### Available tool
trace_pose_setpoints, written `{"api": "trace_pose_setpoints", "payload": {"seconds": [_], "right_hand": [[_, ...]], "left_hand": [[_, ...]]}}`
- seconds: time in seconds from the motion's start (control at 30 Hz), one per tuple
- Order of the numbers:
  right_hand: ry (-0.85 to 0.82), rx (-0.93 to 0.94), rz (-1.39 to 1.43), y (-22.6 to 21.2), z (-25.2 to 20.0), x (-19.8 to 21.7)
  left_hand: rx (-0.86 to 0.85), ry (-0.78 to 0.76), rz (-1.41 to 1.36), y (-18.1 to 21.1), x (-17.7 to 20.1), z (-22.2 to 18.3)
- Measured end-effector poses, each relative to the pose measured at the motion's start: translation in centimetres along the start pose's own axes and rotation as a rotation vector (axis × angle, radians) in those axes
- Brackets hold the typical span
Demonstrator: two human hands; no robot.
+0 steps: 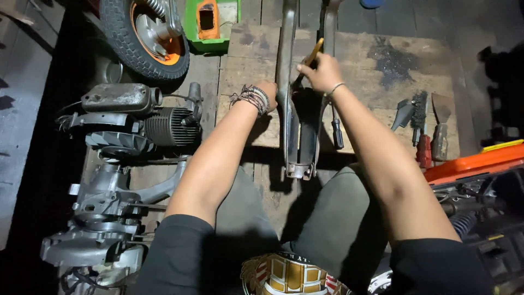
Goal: Cleaning a motorcycle swingarm by scraping and brushing off dirt and debris.
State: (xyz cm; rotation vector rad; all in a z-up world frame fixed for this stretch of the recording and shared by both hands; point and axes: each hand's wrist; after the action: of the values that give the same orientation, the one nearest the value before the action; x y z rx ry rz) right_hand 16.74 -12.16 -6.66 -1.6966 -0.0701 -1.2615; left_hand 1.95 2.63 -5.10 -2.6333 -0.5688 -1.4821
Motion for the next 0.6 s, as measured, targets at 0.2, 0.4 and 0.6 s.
{"api": "trace_pose_setpoints", "payload": {"seconds": [0.2, 0.4, 0.6], "right_hand": [[0.198, -0.100, 0.156, -1.3, -1.0, 1.2], [0.105, -0.080, -0.109, -0.5, -1.3, 2.4], [0.113, -0.135, 0.119, 3.2, -0.5, 2.7]], "left_hand": [[-0.031, 0.017, 0.003, -0.3, -0.1, 0.5], [-0.023, -0.007, -0.015, -1.1, -0.7, 1.7], [-0.007, 0.006, 0.024, -0.7, -1.0, 2.1]]}}
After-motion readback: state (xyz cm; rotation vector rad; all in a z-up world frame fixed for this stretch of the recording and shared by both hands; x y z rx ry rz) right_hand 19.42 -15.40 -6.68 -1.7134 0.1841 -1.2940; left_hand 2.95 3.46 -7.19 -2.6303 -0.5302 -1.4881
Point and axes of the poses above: each hand's wrist, its own z-axis towards the middle knuckle, its own x-axis out of the back of the hand, y = z × x, and after that the axes turned 2 degrees about x, right-handed
